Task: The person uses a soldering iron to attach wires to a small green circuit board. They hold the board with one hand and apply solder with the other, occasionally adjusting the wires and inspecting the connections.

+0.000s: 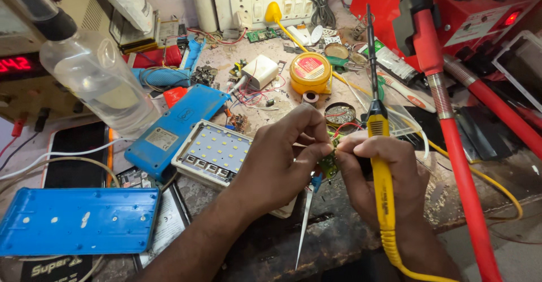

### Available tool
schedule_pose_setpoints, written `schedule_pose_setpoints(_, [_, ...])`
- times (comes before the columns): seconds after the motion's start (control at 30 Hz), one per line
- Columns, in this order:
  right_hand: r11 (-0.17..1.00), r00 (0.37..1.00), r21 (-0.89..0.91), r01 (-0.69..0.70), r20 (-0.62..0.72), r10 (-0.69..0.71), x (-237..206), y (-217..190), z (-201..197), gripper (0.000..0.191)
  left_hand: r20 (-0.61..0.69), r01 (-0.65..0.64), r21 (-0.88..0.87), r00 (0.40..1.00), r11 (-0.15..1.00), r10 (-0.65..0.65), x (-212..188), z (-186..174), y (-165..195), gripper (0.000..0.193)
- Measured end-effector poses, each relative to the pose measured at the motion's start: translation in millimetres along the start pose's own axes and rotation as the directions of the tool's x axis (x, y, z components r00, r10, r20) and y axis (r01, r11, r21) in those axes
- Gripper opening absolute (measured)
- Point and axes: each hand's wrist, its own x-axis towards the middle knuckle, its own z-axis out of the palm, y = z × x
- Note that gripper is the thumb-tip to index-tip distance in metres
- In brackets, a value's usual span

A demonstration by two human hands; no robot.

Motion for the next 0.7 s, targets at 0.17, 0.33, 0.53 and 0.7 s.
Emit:
schedule_pose_setpoints(0.17, [1.0, 0.999, 0.011, 0.013, 0.031, -0.013, 3, 0, -4, 0.041, 0.036, -0.001, -0.041, 0.999, 0.999, 0.002, 1, -3, -4, 0.014])
schedule_pose_setpoints(0.33, [0.996, 0.999, 0.09, -0.008, 0.05, 0.003, -1, 6, -4, 0.041, 0.047, 0.09, -0.065, 0.995, 0.994, -0.087, 3, -4, -4, 0.017])
schedule_pose_setpoints(0.53, [0.994, 0.998, 0.103, -0.018, 0.067, 0.011, -2, 10, -5, 0.041, 0.092, 0.193, -0.053, 0.978, 0.98, -0.188, 6, -4, 3, 0.02])
schedule_pose_setpoints(0.7, [0.989, 0.997, 0.147, -0.005, 0.082, -0.007, -2, 8, -6, 0.04, 0.077, 0.105, -0.033, 0.992, 0.994, -0.103, 3, -5, 4, 0.021])
